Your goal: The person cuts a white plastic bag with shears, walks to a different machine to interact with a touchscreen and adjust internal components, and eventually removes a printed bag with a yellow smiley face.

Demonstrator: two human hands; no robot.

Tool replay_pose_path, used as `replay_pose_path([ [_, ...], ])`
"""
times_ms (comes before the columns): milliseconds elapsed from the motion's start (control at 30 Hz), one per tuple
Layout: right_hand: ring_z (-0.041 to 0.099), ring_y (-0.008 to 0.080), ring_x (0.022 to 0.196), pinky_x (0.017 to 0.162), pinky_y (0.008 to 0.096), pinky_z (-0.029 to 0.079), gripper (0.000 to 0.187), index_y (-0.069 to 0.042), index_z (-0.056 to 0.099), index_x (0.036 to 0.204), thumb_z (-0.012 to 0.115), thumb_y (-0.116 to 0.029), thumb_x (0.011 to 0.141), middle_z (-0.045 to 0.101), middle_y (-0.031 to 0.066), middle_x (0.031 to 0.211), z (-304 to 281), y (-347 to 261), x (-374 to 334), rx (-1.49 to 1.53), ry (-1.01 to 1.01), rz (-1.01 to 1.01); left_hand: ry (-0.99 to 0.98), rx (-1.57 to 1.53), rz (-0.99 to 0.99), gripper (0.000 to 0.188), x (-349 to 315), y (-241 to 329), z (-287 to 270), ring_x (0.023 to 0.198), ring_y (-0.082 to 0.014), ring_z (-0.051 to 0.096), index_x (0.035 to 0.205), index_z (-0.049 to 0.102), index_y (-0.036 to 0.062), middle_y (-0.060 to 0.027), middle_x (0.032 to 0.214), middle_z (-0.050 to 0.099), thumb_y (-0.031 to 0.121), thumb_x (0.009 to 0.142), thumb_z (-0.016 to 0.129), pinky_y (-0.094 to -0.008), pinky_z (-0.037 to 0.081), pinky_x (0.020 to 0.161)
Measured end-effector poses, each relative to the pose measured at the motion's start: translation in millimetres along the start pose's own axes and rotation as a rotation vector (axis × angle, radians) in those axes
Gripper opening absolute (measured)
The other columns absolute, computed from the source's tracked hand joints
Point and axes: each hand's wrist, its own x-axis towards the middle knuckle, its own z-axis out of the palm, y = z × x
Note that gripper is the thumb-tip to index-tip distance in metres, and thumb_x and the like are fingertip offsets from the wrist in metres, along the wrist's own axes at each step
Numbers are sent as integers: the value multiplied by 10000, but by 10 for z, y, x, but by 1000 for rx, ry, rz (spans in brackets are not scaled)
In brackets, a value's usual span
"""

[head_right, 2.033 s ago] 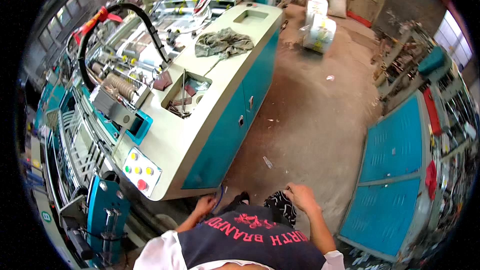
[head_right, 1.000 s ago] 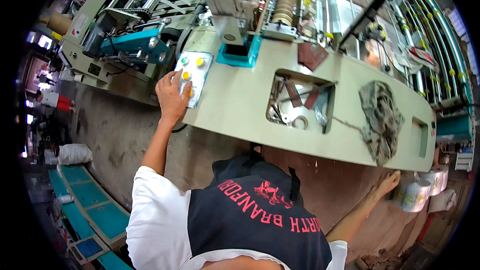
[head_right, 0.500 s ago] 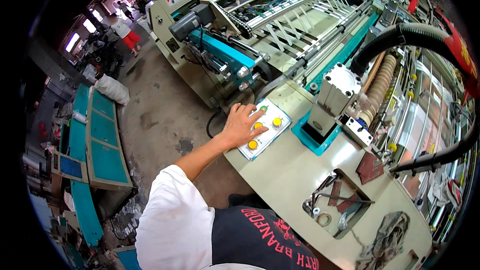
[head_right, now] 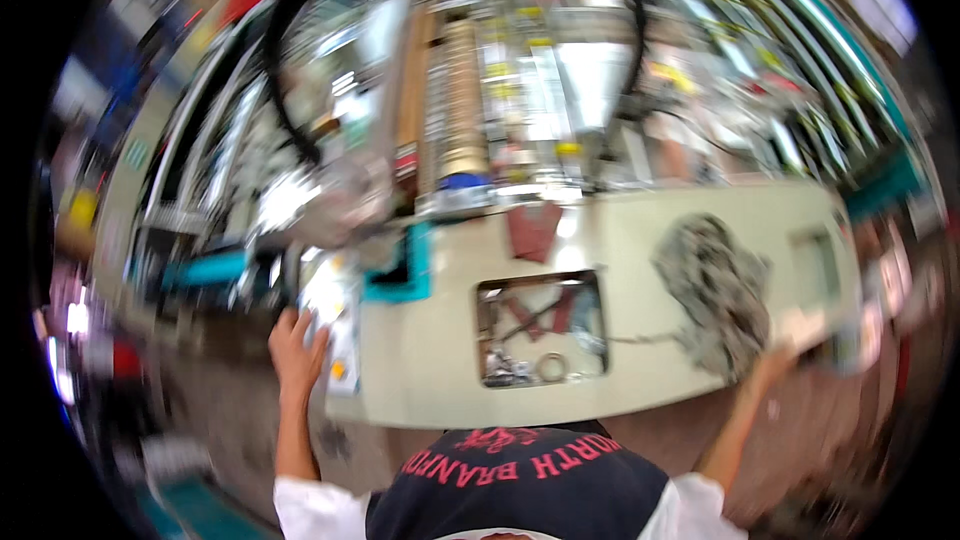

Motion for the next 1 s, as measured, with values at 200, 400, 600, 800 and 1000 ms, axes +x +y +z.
replay_pose_path([
  [200,374,348,1273,1052,390,293,660,60,247,1409,404,-412,976,343,262,1402,-296,147,-193,31,115,75,-54,-32,-21,319,-113,107,28,866,-323,527,1048,652,26,-131,929,542,253,825,650,-415,402,781],
  [400,397,314,1254,1030,372,322,636,56,192,1422,405,-360,990,359,258,1389,-439,-594,-581,87,107,202,-61,-7,16,325,-30,14,28,848,-303,529,1025,668,15,-122,872,538,279,838,645,-409,392,789],
  [600,404,321,1250,1026,368,329,658,73,194,1415,423,-367,982,354,267,1389,-395,-331,-463,123,103,131,-39,-1,51,317,-1,-32,1,790,-274,526,1034,667,23,-99,808,525,277,845,647,-389,386,746],
  [800,388,319,1269,1026,369,328,661,64,199,1418,415,-385,984,331,240,1412,-396,-274,-398,105,64,120,-26,-16,8,406,-246,101,-55,883,-283,512,1201,579,41,-110,932,538,256,859,624,-397,378,837],
  [1000,390,314,1264,1024,362,331,667,63,195,1421,411,-392,983,337,239,1408,-443,-311,-419,135,13,26,118,-81,-54,478,-975,166,88,1109,-341,486,1292,494,6,-181,1260,494,309,924,530,-421,371,941],
])
